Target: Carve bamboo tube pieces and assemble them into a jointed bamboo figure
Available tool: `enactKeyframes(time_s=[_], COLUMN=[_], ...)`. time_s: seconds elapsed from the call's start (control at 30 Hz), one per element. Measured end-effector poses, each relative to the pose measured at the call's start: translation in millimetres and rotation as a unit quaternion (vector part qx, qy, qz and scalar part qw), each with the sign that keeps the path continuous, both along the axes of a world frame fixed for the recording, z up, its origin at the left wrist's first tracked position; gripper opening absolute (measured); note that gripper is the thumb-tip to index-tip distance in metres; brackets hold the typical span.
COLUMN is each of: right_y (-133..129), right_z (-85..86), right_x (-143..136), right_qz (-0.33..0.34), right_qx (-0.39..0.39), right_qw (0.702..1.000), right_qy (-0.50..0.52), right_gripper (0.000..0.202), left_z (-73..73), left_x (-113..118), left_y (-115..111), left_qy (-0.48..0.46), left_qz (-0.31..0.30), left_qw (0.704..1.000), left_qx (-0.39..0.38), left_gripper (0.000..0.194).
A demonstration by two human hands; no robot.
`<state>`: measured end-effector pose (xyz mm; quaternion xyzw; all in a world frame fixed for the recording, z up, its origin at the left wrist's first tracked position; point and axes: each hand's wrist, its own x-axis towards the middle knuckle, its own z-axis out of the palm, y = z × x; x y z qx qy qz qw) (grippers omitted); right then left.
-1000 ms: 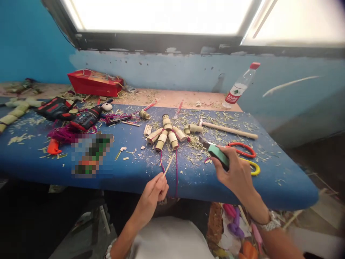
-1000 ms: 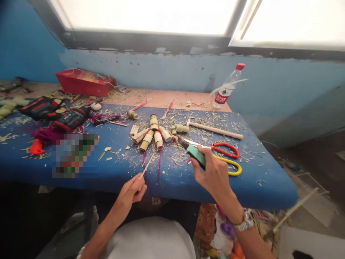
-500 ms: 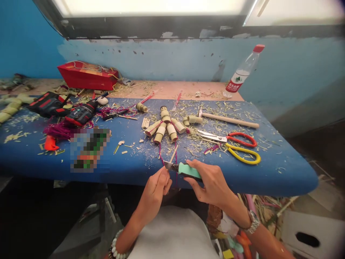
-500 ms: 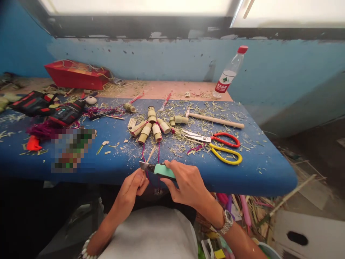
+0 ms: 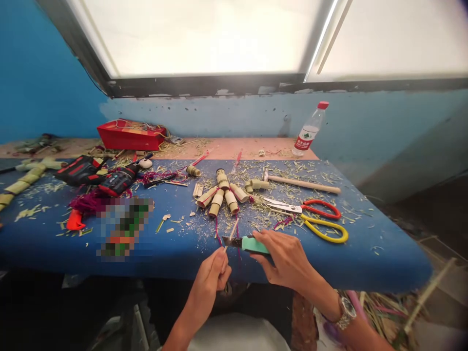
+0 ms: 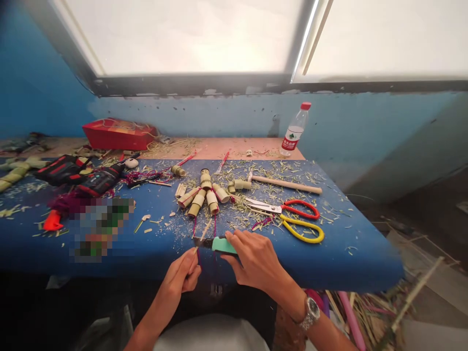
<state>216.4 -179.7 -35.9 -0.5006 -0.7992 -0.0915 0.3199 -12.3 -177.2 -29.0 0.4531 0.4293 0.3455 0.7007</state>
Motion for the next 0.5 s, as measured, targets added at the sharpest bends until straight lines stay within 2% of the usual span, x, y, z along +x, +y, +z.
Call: enactKeyframes(time_s=[0.07, 0.13, 0.17, 0.23, 0.27, 0.4, 0.5], right_y=[7, 14, 16, 15, 13, -7, -17], right_z=[5.1, 11.4, 14.2, 16.8, 16.1, 3.9, -3.6], right_x=[26, 52, 61, 63, 56, 1, -29], right_qz=[-0.095, -0.224, -0.250, -0.227, -0.195, -0.016, 0.040], right_qx=[0.021, 0.077, 0.087, 0.071, 0.050, -0.038, -0.040], right_qw=[0.995, 0.971, 0.963, 0.969, 0.976, 0.995, 0.995], right_qy=[0.028, 0.038, 0.043, 0.066, 0.079, 0.094, 0.079], right_gripper=[0.021, 0.021, 0.024, 0.025, 0.025, 0.025, 0.028], left_z=[-2.6, -7.0, -9.2, -12.4, -13.1, -12.1, -9.4], left_x=[-6, -13, -15, -17, -16, -8, -4], left_y=[-4, -7, -7, -4, -1, 7, 8], left_qy=[0.007, 0.013, 0.013, 0.003, -0.008, -0.041, -0.041], left_qz=[0.009, 0.028, 0.039, 0.052, 0.050, 0.031, 0.010], left_qw=[1.000, 0.999, 0.998, 0.998, 0.998, 0.999, 0.999], left_qx=[-0.018, -0.042, -0.050, -0.046, -0.037, -0.016, 0.001], left_gripper=[0.060, 0.062, 0.063, 0.062, 0.060, 0.054, 0.053])
